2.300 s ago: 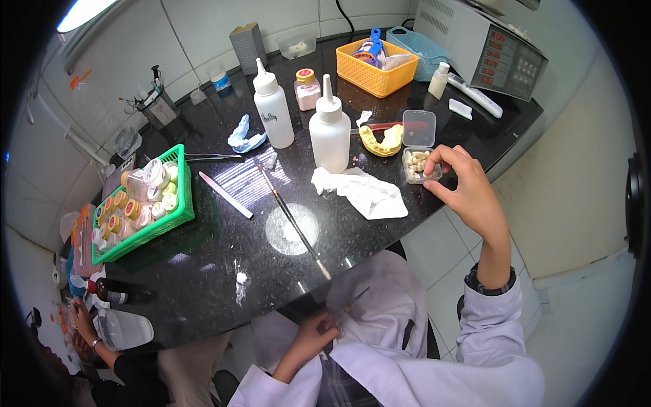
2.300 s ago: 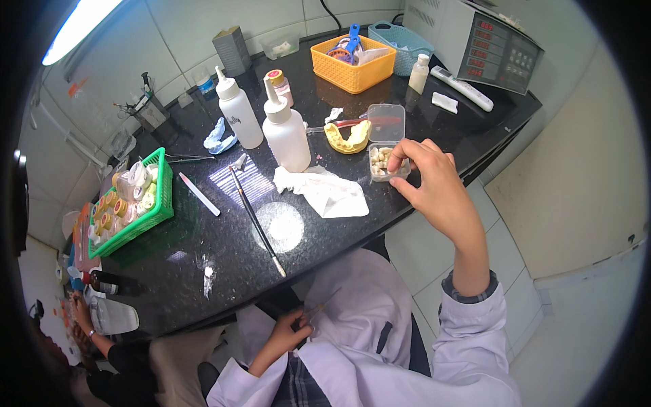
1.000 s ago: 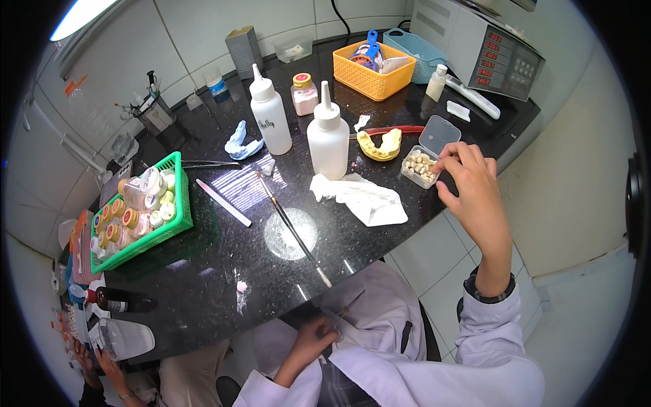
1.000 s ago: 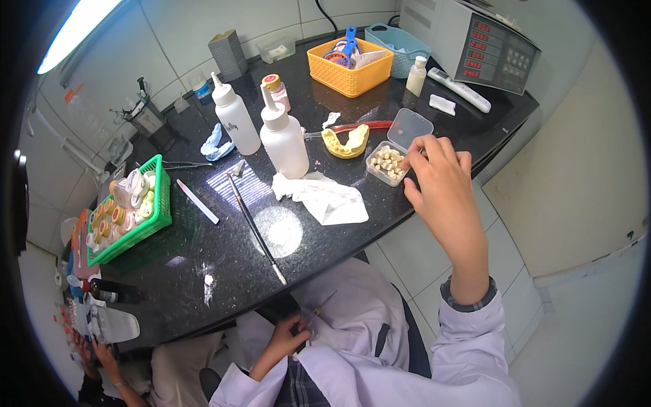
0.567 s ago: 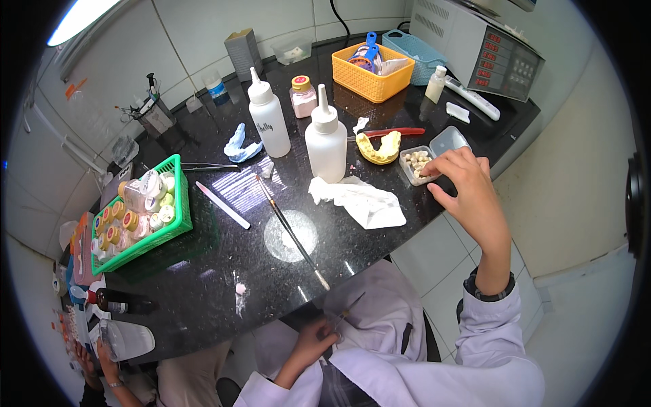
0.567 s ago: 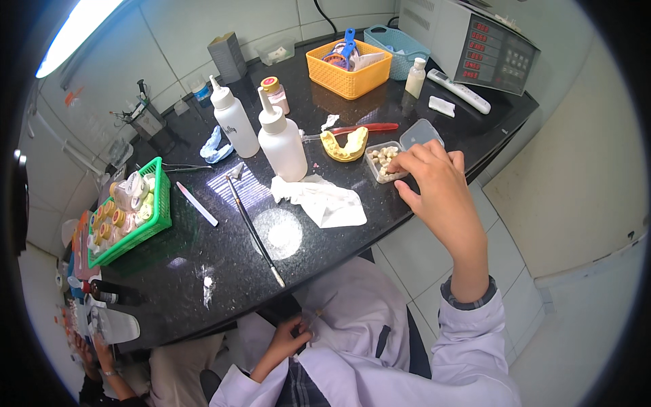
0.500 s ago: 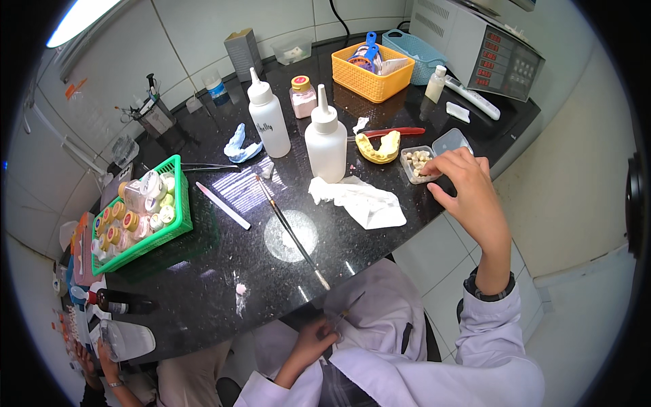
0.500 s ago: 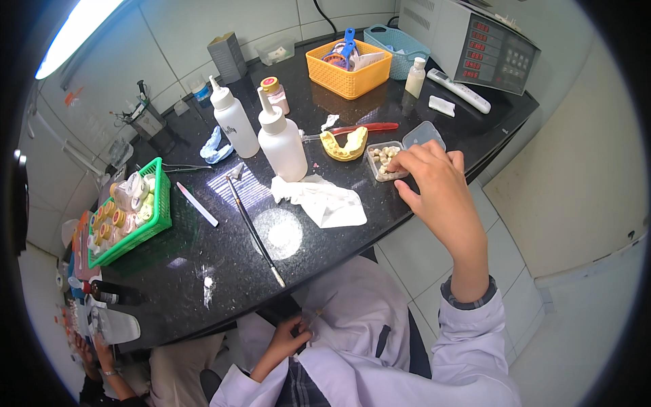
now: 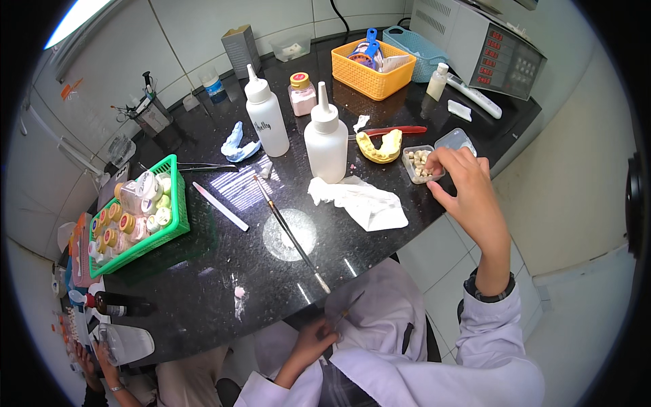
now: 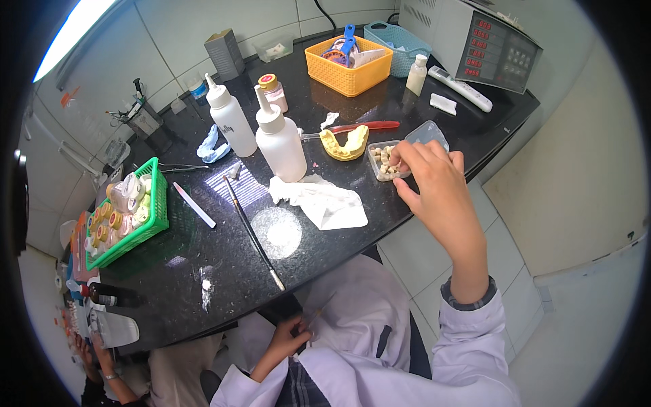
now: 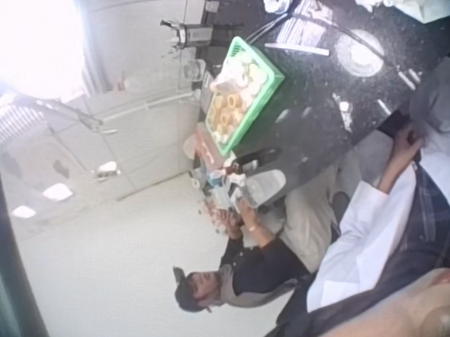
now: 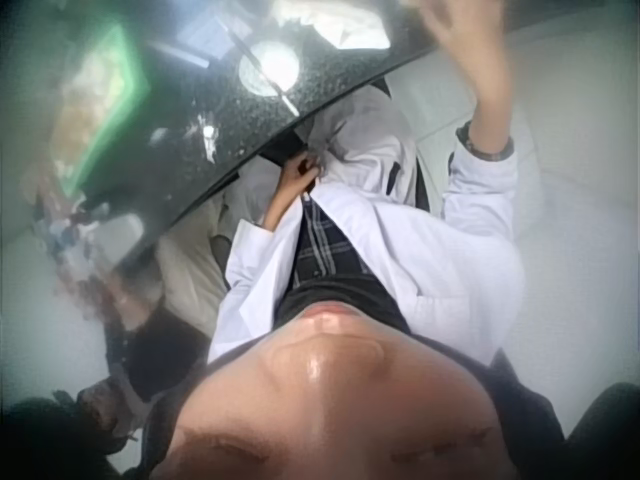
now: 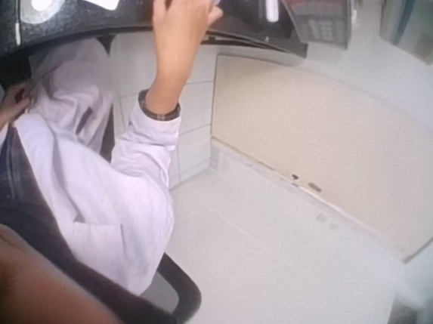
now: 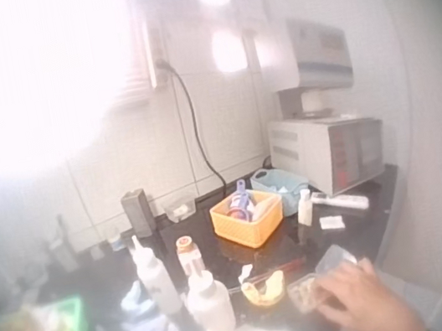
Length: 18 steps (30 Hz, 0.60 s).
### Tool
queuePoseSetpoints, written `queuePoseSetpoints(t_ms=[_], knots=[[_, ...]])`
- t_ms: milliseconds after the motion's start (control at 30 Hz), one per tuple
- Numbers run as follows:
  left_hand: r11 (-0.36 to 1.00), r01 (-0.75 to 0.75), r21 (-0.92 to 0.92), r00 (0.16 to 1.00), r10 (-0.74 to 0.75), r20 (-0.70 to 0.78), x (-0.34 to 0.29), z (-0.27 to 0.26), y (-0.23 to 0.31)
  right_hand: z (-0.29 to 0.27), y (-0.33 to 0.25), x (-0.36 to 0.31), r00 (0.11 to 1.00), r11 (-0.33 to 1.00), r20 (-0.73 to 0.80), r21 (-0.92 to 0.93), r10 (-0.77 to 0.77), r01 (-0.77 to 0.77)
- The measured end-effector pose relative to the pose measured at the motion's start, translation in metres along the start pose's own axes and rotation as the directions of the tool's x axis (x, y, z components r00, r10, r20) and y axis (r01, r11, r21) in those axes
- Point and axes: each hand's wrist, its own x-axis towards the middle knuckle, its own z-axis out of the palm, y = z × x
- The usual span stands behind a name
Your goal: The person uses a fine brush to apply a white substance to small, tooth-shaped objects held in a metal clamp. They wipe the objects with a tissue and select additional pieces from a container on the table. The person continues to apply the substance to the objects, working on a black countertop with various dental supplies.
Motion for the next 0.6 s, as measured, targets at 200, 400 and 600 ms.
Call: queuePoseSetpoints(t_ms=[200, 400, 600], knots=[[0.999, -0.020, -0.027, 1.000, 0.020, 0.001, -0.0021, -0.0012, 0.0074, 0.0036, 0.0033, -0.0029, 0.999, 0.996, 0.018, -0.073, -0.044, 0.045], [1.000, -0.002, -0.030, 1.000, 0.002, 0.001, -0.0019, 0.0004, 0.0046, 0.0028, 0.0010, -0.0022, 0.997, 0.999, 0.075, -0.040, -0.023, 0.026], [0.999, -0.035, -0.002, 0.999, 0.035, -0.009, -0.0028, -0.0008, 0.0077, 0.0058, 0.0003, -0.0043, 0.996, 0.993, 0.083, -0.115, -0.017, 0.027]])
